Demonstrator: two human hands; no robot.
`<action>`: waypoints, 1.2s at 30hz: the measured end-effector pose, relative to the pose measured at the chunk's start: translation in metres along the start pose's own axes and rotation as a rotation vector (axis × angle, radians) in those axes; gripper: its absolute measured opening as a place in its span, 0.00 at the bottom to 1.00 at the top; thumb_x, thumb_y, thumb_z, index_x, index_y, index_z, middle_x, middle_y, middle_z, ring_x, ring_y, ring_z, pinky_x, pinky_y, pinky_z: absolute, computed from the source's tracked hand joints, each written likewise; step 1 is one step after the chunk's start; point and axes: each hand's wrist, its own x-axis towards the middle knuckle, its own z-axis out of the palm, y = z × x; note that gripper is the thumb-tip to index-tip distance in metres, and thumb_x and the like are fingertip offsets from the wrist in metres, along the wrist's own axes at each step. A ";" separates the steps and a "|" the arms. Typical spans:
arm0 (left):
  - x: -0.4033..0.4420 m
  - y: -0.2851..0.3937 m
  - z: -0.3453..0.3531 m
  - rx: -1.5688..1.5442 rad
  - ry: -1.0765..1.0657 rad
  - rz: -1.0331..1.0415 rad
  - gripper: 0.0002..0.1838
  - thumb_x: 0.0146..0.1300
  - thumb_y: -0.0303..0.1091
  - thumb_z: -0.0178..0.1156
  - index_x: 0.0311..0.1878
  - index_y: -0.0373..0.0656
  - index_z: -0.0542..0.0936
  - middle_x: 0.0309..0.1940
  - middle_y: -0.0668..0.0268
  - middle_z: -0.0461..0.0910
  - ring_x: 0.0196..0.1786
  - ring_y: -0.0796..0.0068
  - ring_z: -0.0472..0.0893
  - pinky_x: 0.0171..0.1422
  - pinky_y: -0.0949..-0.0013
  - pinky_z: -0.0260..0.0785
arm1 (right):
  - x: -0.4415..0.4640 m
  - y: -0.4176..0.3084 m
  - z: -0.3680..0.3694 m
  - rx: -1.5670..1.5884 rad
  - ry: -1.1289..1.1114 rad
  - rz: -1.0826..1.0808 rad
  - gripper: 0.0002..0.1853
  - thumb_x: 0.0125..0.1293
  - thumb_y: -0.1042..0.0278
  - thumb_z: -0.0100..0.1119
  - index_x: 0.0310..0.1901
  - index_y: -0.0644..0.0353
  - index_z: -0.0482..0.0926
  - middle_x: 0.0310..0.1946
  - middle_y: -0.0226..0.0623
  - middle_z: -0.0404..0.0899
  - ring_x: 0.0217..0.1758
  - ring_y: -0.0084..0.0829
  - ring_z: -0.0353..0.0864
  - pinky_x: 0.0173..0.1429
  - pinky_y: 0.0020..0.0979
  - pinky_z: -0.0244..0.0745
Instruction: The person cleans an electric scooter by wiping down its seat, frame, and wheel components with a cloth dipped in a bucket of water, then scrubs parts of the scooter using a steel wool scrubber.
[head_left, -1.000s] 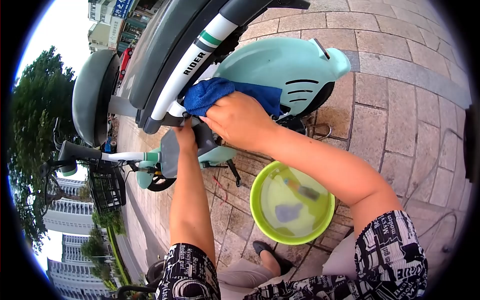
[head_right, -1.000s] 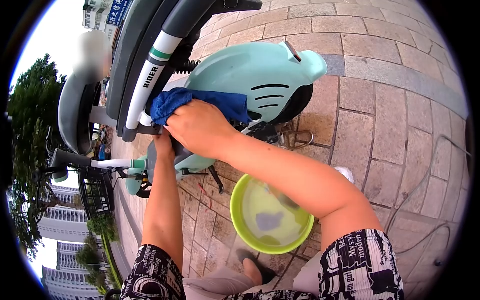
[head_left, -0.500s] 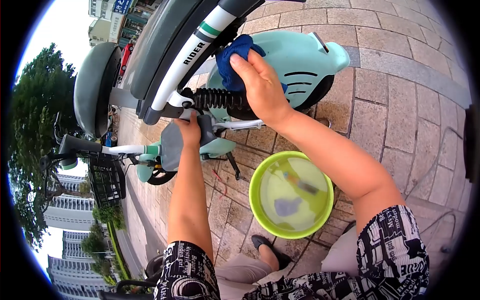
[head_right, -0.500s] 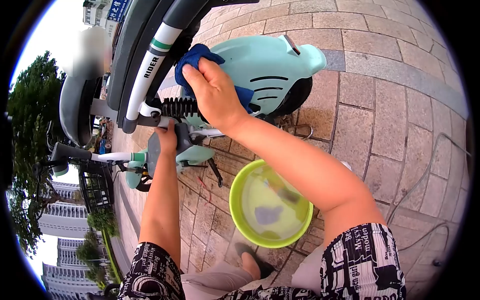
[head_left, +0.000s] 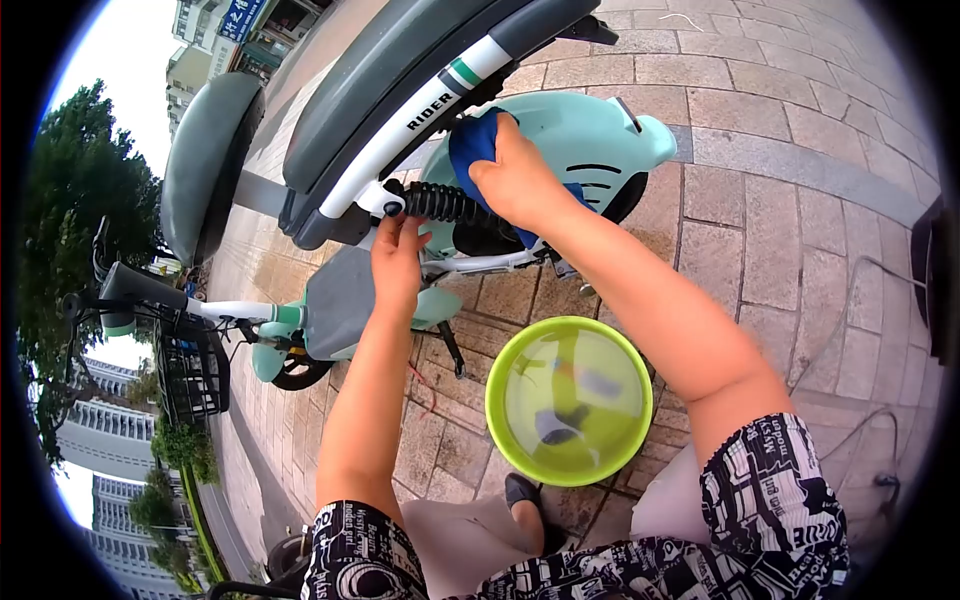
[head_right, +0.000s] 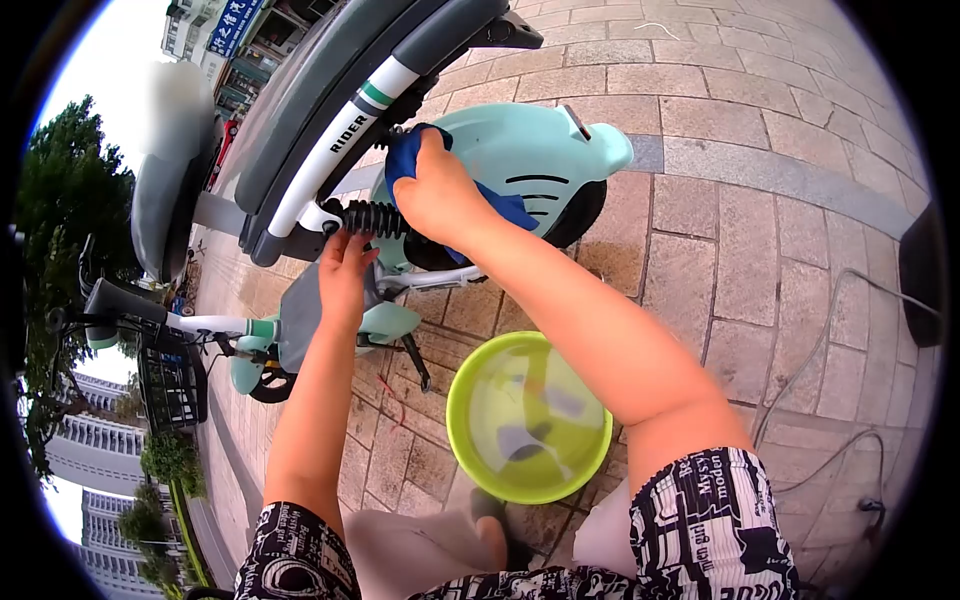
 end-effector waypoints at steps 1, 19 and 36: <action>0.011 0.002 -0.001 -0.040 -0.020 -0.059 0.09 0.68 0.27 0.54 0.49 0.38 0.76 0.41 0.66 0.80 0.40 0.75 0.79 0.43 0.72 0.72 | 0.003 -0.004 0.008 -0.006 -0.058 0.056 0.24 0.58 0.71 0.50 0.55 0.75 0.64 0.40 0.66 0.78 0.50 0.60 0.77 0.56 0.46 0.72; 0.040 0.009 0.008 -0.666 -0.170 0.007 0.16 0.69 0.32 0.48 0.58 0.40 0.72 0.46 0.65 0.79 0.49 0.70 0.78 0.53 0.64 0.70 | 0.005 -0.035 0.017 -0.671 0.114 -0.381 0.10 0.58 0.68 0.51 0.37 0.60 0.80 0.39 0.51 0.81 0.45 0.51 0.80 0.51 0.47 0.75; 0.048 0.022 -0.001 -0.175 -0.409 -0.091 0.16 0.65 0.28 0.50 0.56 0.39 0.73 0.44 0.62 0.81 0.33 0.74 0.82 0.35 0.73 0.68 | -0.005 -0.060 0.036 0.267 -0.224 0.300 0.13 0.63 0.72 0.52 0.48 0.63 0.79 0.41 0.36 0.82 0.45 0.27 0.80 0.49 0.32 0.74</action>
